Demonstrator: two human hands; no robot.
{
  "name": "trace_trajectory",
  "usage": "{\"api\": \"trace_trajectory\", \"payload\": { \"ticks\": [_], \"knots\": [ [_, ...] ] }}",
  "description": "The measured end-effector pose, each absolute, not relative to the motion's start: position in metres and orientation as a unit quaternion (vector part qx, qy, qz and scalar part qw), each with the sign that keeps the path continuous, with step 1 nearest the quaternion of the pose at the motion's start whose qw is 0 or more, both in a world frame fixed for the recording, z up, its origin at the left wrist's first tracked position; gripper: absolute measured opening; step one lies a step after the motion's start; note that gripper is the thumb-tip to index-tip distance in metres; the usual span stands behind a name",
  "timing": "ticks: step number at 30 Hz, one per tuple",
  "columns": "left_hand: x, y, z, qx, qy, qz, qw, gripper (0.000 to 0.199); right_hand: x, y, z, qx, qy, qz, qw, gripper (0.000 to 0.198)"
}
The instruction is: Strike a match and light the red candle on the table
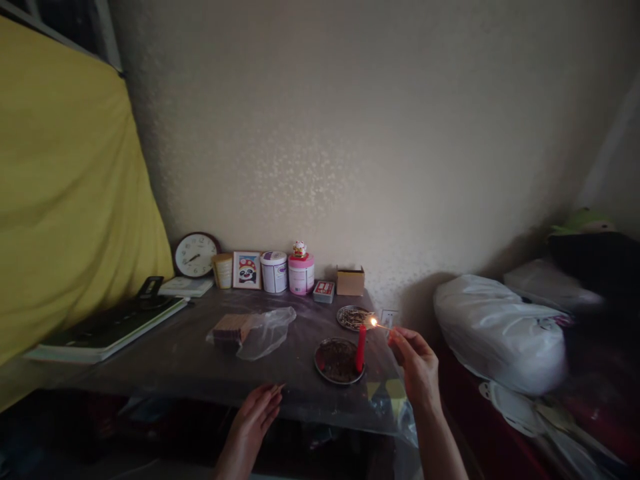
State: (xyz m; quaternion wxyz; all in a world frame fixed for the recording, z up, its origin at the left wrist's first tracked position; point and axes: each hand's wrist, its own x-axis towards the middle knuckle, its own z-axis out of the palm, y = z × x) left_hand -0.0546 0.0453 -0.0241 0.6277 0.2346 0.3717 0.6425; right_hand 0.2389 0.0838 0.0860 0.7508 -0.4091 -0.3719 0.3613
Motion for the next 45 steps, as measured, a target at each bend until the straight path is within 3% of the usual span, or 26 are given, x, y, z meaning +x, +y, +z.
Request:
{"api": "trace_trajectory", "payload": {
  "ticks": [31, 45],
  "knots": [
    [-0.0525, 0.0421, -0.0201, 0.235, 0.367, 0.652, 0.621, 0.036, 0.2390, 0.0911, 0.0835, -0.402, -0.337, 0.407, 0.748, 0.036],
    [-0.0543, 0.0424, -0.0225, 0.255, 0.360, 0.642, 0.626, 0.034, 0.2461, 0.0879, 0.0804, -0.452, -0.419, 0.327, 0.716, 0.028]
  ]
}}
